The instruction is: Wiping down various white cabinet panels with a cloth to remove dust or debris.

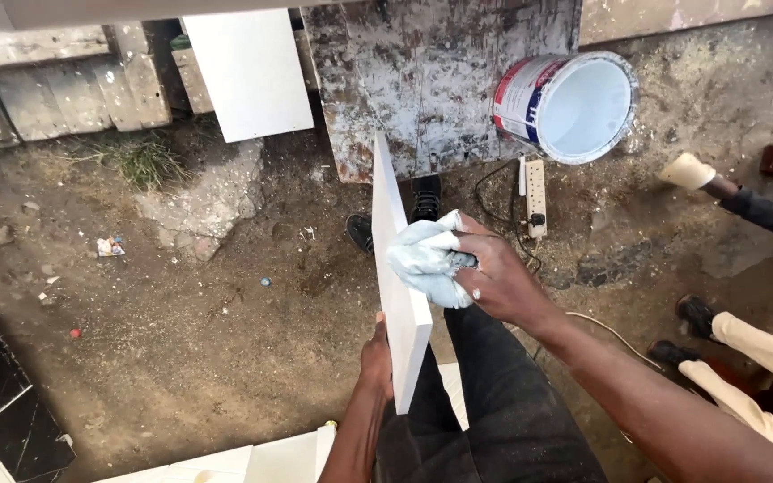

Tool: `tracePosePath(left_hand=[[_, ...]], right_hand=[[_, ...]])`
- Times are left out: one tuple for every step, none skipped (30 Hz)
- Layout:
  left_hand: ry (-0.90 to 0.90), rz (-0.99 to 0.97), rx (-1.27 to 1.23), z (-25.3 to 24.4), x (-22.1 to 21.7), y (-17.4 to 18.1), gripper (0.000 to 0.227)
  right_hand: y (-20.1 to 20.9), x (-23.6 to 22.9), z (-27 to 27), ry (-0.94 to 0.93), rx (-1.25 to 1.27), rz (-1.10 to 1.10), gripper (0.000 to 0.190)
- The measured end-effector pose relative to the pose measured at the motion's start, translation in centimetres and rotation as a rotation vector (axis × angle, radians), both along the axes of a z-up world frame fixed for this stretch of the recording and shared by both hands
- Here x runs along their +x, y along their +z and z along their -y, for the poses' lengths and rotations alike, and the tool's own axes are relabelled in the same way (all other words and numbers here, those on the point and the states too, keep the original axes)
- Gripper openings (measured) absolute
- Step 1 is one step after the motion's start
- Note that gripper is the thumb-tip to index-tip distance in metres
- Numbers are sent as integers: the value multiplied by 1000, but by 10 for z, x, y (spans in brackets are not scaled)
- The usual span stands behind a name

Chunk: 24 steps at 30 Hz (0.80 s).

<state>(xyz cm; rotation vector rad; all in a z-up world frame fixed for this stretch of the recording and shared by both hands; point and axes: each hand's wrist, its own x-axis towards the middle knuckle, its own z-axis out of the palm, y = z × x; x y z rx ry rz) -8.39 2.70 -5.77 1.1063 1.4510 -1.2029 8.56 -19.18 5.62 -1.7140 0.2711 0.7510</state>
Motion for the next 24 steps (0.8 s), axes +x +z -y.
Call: tracePosePath(left_hand=[[-26,-83,18,2,4,3,82],[-25,-76,23,1,3,0,82],[30,-75,36,2,0,-2,75],[85,-74,50,3,-3,-6,69],[85,-80,51,3,0,-1,69],[100,-85,46,3,4,3,73],[112,-84,38,3,9,4,79],[110,-85,36,0,4,-2,79],[77,-87,29,-3,0,-6,76],[45,-90,21,-7,-5,-10,72],[50,-102,25,-10,-14,-7,72],[81,-100,23,-12,-23,-3,70],[106,-79,7,-10,-24,-8,69],[107,-75,-2,-7,-24,-12,69],[138,-51,-24,-4,-24,-14,68],[171,-28,-46,-1,-24,-16,66],[167,-27,-52,0,-26,-18,66],[201,-4,-69,1,-28,-20,66],[236,19,-74,-2,-29,-21,65],[234,21,-69,-6,-31,-22,65],[270,44,-75,-10,-35,-25,66],[305,67,-80,-13,-39,-28,66],[305,63,-70,-16,-56,-49,66],[427,60,-186,-20,-73,-70,59]], right_hand=[[-11,-1,-2,75,-124,-44,41],[-19,7,-6,76,-120,-37,41],[-27,13,-7,134,-177,-9,34],[-36,19,-8,192,-235,18,26],[-36,25,-9,193,-234,12,26],[-37,32,-11,189,-331,-62,34],[-39,39,-12,181,-432,-132,46],[-21,31,-14,179,-434,-133,46],[-3,24,-17,228,-352,-90,36],[15,17,-20,276,-269,-45,28],[37,1,-20,283,-263,-56,28],[60,-14,-20,340,-68,-3,35],[81,-25,-16,389,113,65,45],[77,-36,-9,391,103,69,45],[75,-48,-3,508,62,44,41],[73,-61,4,626,20,16,38],[50,-54,0,622,13,16,38],[28,-47,-3,476,8,-9,41],[4,-39,-9,331,15,-33,43],[-30,-23,-13,329,20,-32,43],[-64,-9,-17,324,-24,155,36],[-100,5,-20,317,-67,342,29],[-125,26,-25,315,-57,338,29],[-152,47,-29,337,-153,315,18]])
